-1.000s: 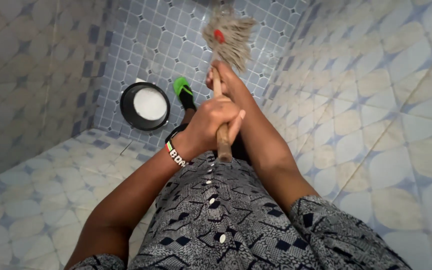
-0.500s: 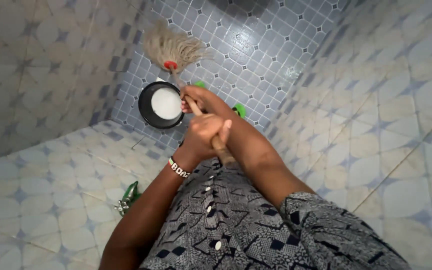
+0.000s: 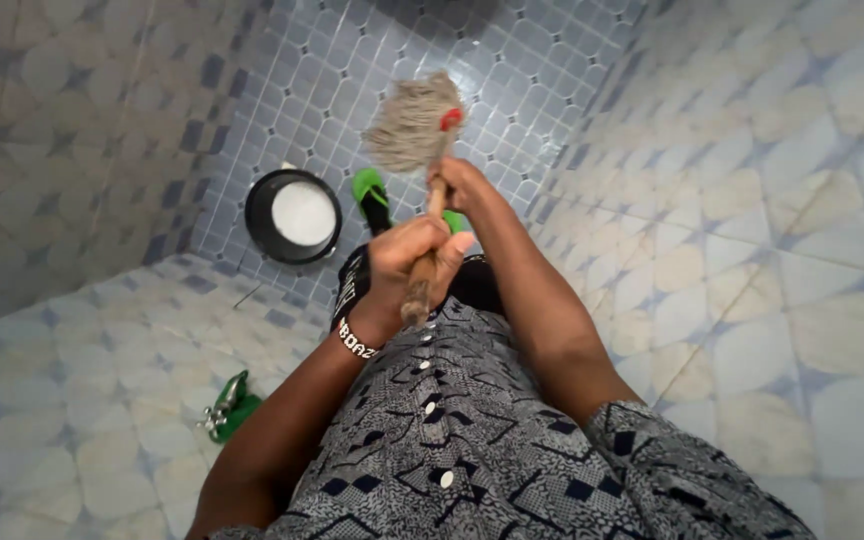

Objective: Mop the bathroom floor using a mop and a bucket of soapy water.

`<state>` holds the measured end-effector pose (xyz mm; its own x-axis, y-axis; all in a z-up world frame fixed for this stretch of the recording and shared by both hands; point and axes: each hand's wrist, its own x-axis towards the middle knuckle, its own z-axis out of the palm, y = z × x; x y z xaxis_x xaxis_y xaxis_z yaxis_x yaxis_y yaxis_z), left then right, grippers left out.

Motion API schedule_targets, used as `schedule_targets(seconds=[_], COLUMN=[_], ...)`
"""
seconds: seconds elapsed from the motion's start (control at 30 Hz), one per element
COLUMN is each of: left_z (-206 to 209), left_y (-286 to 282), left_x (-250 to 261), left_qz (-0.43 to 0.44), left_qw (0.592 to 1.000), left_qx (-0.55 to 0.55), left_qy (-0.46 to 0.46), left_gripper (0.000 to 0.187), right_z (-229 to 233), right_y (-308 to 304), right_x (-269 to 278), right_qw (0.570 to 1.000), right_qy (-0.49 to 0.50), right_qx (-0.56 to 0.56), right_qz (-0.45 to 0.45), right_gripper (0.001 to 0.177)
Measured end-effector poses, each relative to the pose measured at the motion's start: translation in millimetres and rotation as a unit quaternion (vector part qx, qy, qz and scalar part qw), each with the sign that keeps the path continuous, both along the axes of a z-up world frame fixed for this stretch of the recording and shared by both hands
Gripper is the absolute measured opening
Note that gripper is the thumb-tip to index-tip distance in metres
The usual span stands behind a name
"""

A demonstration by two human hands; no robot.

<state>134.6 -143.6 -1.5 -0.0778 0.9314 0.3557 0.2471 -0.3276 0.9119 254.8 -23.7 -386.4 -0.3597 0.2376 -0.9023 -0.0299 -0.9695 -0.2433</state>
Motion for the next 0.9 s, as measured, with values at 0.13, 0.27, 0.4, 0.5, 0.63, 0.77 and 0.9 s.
schedule_targets(seconds=[0.13, 0.27, 0.4, 0.5, 0.63, 0.77, 0.9], left_z=[-14.1, -51.9, -79.6, -95.7, -117.5, -129.3, -126.8], left_y=[10.2, 41.0, 75.0, 106.5, 155.8, 222.1, 293.4], left_x=[22.1, 51.2, 79.9, 91.0, 99.5, 106.2, 107.0], left_qz=[-0.137, -0.194, -0.216, -0.222, -0.218, -0.242, -0.255], left_qw=[0.990, 0.980, 0.976, 0.972, 0.973, 0.968, 0.965], left_qx=[0.019, 0.004, 0.028, 0.070, 0.080, 0.071, 0.056], left_qy=[0.001, 0.037, 0.017, 0.014, 0.009, 0.009, 0.030], left_gripper=[0.026, 0.034, 0.032, 0.028, 0.028, 0.026, 0.026], right_z=[3.0, 8.4, 20.0, 22.8, 20.7, 18.7, 23.8], right_y=[18.8, 38.2, 53.2, 79.0, 123.8, 190.4, 257.5], right_x=[69.6, 112.4, 138.1, 150.1, 152.1, 159.9, 163.5], right_qw=[0.979, 0.942, 0.940, 0.950, 0.947, 0.948, 0.941], right_qy=[-0.050, -0.012, 0.081, 0.099, 0.029, 0.009, -0.063], right_qx=[0.055, 0.013, 0.047, 0.042, 0.014, 0.012, 0.060], right_qz=[-0.188, -0.334, -0.329, -0.293, -0.321, -0.319, -0.327], right_gripper=[0.008, 0.019, 0.029, 0.031, 0.023, 0.023, 0.020])
